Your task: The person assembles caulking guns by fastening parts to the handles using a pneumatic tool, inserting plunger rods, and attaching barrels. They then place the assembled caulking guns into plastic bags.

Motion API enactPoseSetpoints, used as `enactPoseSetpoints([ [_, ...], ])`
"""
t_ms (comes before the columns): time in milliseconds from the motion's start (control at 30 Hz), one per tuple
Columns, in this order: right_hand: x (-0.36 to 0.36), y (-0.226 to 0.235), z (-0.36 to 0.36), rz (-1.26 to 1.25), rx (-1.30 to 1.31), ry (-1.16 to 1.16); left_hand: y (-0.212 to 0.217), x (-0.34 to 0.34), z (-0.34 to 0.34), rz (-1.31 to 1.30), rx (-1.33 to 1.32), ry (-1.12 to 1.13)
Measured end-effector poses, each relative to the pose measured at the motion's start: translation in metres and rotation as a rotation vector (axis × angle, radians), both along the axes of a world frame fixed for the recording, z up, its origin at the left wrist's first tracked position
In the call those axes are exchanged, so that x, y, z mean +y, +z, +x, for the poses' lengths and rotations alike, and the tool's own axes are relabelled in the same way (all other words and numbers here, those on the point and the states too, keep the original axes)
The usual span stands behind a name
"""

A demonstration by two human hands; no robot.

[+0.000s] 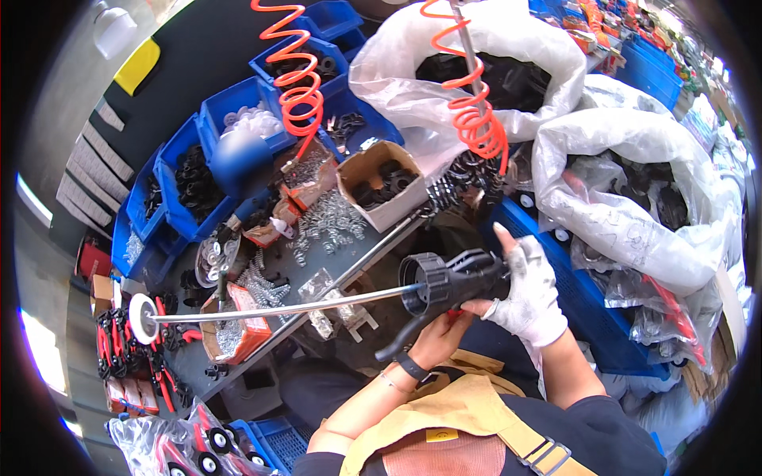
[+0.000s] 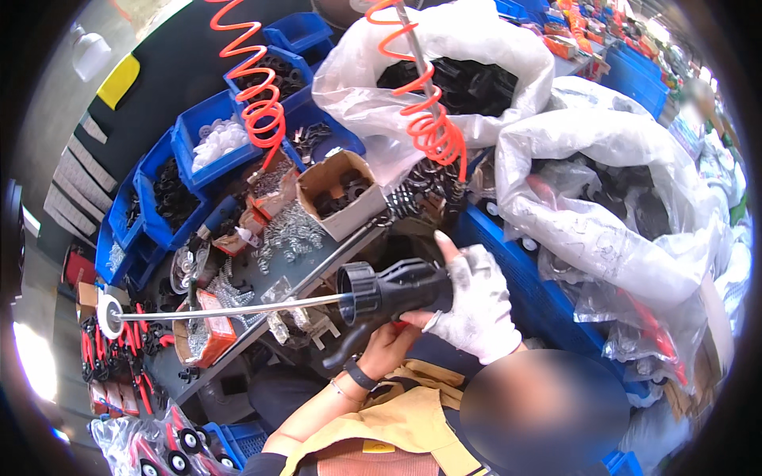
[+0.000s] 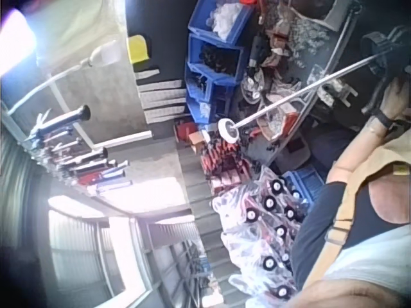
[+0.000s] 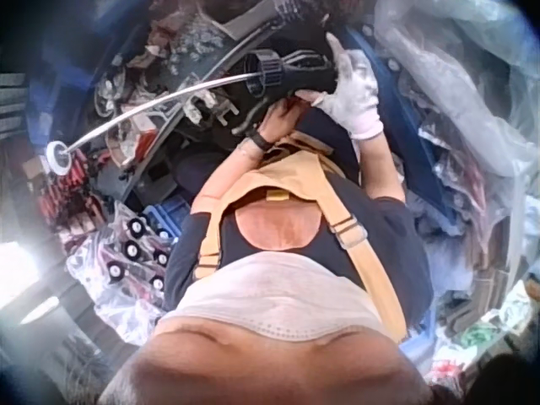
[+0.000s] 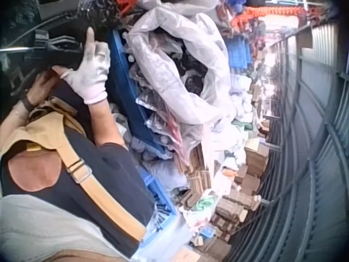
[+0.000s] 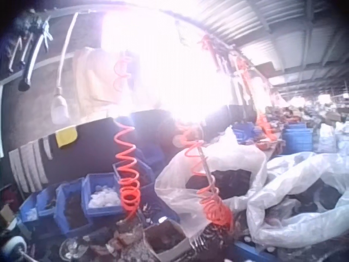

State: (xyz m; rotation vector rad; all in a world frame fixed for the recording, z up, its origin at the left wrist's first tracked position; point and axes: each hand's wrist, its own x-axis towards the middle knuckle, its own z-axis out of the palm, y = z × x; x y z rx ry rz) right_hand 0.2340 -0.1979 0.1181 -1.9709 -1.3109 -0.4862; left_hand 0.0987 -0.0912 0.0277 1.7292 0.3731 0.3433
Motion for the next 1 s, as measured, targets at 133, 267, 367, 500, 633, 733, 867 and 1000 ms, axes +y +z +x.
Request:
enactPoseSetpoints([
  [133,-0.009,-0.008,-0.007,0.170,0.453,0.374,0.014,0.012,-0.011,-0.081,-0.115,-0.220],
  [267,-0.004,-0.042,-0.035,0.252,-0.197,0.230,0.047,-0.032,-0.022,-0.822,-0.622,0.040],
  [367,-0.004,-0.052,-0.055,0.227,-0.120,0.214,0.051,-0.029,-0.016,-0.883,-0.446,0.362],
  [500,-0.029,-0.011,-0.002,0.252,0.103,0.482,0.037,0.002,-0.028,-0.755,-0.463,0.212],
  [633,-0.094,0.036,0.129,-0.035,-0.147,-0.615,0.041,-0.003,-0.053,-0.930,-0.432,0.190],
  [733,-0.132,0.046,0.217,-0.758,0.187,-1.029,0.011,-0.006,-0.065,-0.807,-0.310,0.147],
  [867,-0.143,0.037,0.239,-0.682,0.279,-1.015,-0.001,-0.010,-0.070,-0.794,-0.274,0.076],
  [1000,-0.137,0.039,0.219,-0.240,0.293,-0.978,0.029,-0.002,-0.065,-0.846,-0.300,-0.101],
])
